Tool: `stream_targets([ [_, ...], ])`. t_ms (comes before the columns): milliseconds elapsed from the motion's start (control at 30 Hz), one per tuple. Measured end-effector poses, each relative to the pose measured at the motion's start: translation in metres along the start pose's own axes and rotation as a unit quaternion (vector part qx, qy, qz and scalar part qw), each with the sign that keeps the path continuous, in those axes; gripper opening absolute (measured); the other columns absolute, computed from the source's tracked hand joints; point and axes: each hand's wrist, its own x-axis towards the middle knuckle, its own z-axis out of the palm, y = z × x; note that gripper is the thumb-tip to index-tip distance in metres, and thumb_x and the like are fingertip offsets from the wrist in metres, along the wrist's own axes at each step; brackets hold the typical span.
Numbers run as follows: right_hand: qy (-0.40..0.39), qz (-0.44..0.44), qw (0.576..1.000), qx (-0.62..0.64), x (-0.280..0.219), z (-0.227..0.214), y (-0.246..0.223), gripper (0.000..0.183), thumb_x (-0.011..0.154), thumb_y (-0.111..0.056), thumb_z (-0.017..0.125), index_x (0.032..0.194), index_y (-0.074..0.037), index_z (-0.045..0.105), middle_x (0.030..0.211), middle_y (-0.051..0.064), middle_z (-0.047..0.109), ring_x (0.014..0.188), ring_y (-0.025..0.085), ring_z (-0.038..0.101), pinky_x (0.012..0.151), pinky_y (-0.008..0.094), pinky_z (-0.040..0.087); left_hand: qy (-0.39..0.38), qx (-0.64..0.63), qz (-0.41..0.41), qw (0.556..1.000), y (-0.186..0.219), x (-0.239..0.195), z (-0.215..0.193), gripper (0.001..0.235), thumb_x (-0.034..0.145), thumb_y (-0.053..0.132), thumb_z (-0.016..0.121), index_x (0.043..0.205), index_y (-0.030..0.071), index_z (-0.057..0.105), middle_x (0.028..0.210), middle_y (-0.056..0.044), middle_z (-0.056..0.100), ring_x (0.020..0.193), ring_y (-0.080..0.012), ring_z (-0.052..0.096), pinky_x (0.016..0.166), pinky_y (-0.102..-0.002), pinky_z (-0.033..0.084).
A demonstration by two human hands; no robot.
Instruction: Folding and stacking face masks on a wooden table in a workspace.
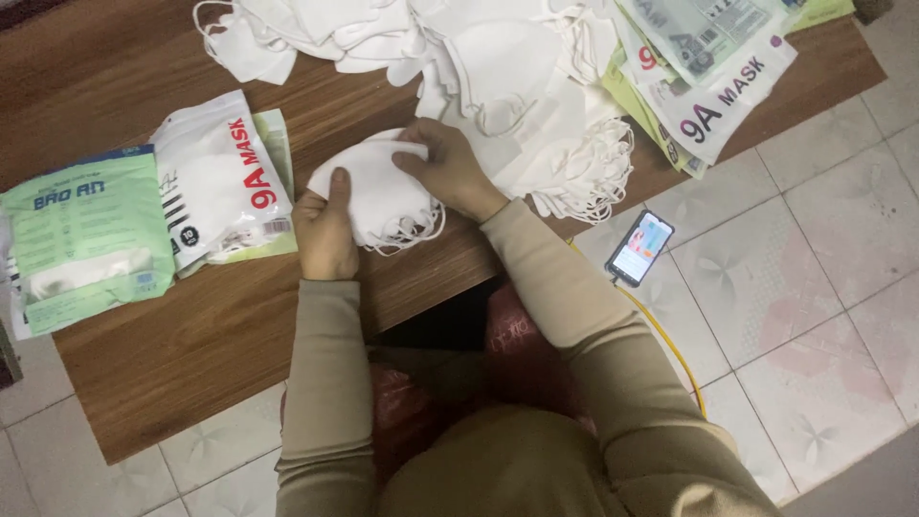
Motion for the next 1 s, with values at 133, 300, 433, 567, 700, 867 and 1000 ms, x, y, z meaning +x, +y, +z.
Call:
stream_targets([
  [133, 0.016, -0.075, 0.990, -0.117, 0.012, -0.023, -0.006, 0.025, 0.091, -0.031, 0.077, 0.112, -0.019, 0.071, 0.100, 0.012, 0.076, 0.104, 0.038, 0.072, 0.092, 0.050, 0.056, 0.016, 0.015, 0.004, 1.000, 0.002, -0.001, 0.005, 0.024, 0.102, 0.021, 0.068, 0.107, -0.002, 0.071, 0.091, -0.012, 0.075, 0.077, -0.0171, 0.074, 0.068, -0.030, 0.065],
  [300, 0.275, -0.254, 0.845, -0.381, 0.043, -0.091, 0.014, 0.020, 0.093, -0.013, 0.071, 0.111, -0.007, 0.066, 0.102, 0.009, 0.071, 0.091, 0.024, 0.067, 0.084, 0.036, 0.054, 0.007, 0.131, -0.025, 0.991, 0.012, -0.006, 0.019, 0.029, 0.096, 0.021, 0.068, 0.113, -0.002, 0.072, 0.096, -0.014, 0.077, 0.071, -0.0125, 0.069, 0.059, -0.021, 0.058],
  [433, 0.298, -0.095, 0.841, -0.441, 0.052, -0.120, 0.034, 0.073, 0.088, -0.021, 0.088, 0.146, -0.002, 0.048, 0.147, 0.028, 0.047, 0.135, 0.045, 0.046, 0.113, 0.050, 0.042, 0.004, 0.175, 0.022, 0.984, -0.002, -0.001, 0.016, 0.022, 0.096, 0.017, 0.069, 0.107, -0.002, 0.074, 0.085, -0.014, 0.077, 0.056, -0.0117, 0.066, 0.048, -0.021, 0.056],
  [567, 0.310, -0.085, 0.827, -0.461, 0.059, -0.120, 0.039, 0.086, 0.076, -0.022, 0.091, 0.146, -0.006, 0.043, 0.122, 0.016, 0.067, 0.113, 0.037, 0.060, 0.099, 0.046, 0.049, 0.004, 0.308, 0.256, 0.916, -0.017, 0.006, 0.015, 0.021, 0.095, 0.016, 0.071, 0.104, -0.002, 0.077, 0.118, -0.024, 0.061, 0.103, -0.0320, 0.060, 0.084, -0.037, 0.053],
  [700, 0.354, -0.145, 0.794, -0.472, 0.052, -0.110, 0.023, 0.066, 0.080, -0.015, 0.079, 0.139, -0.011, 0.051, 0.124, 0.013, 0.061, 0.114, 0.034, 0.056, 0.101, 0.049, 0.043, 0.032, 0.404, 0.282, 0.869, -0.003, -0.011, 0.020, 0.020, 0.097, 0.019, 0.072, 0.102, 0.001, 0.078, 0.154, -0.025, 0.044, 0.147, -0.0406, 0.032, 0.119, -0.046, 0.033],
  [867, 0.358, -0.290, 0.833, -0.306, 0.028, -0.094, -0.031, 0.021, 0.089, 0.001, 0.067, 0.107, -0.009, 0.060, 0.093, 0.004, 0.063, 0.078, 0.018, 0.059, 0.070, 0.030, 0.051, 0.011, 0.236, 0.278, 0.931, 0.013, -0.017, 0.023, 0.013, 0.101, 0.006, 0.067, 0.089, 0.000, 0.066, 0.075, -0.006, 0.062, 0.061, -0.0119, 0.050, 0.055, -0.024, 0.045],
  [1000, 0.265, -0.251, 0.930, -0.056, 0.020, -0.075, -0.026, 0.020, 0.091, 0.001, 0.071, 0.106, -0.008, 0.063, 0.085, -0.002, 0.054, 0.067, 0.008, 0.043, 0.059, 0.021, 0.041, 0.028, 0.121, 0.103, 0.987, 0.014, -0.016, 0.021, 0.026, 0.102, 0.018, 0.061, 0.109, -0.006, 0.067, 0.093, -0.014, 0.073, 0.076, -0.0133, 0.068, 0.068, -0.022, 0.059],
])
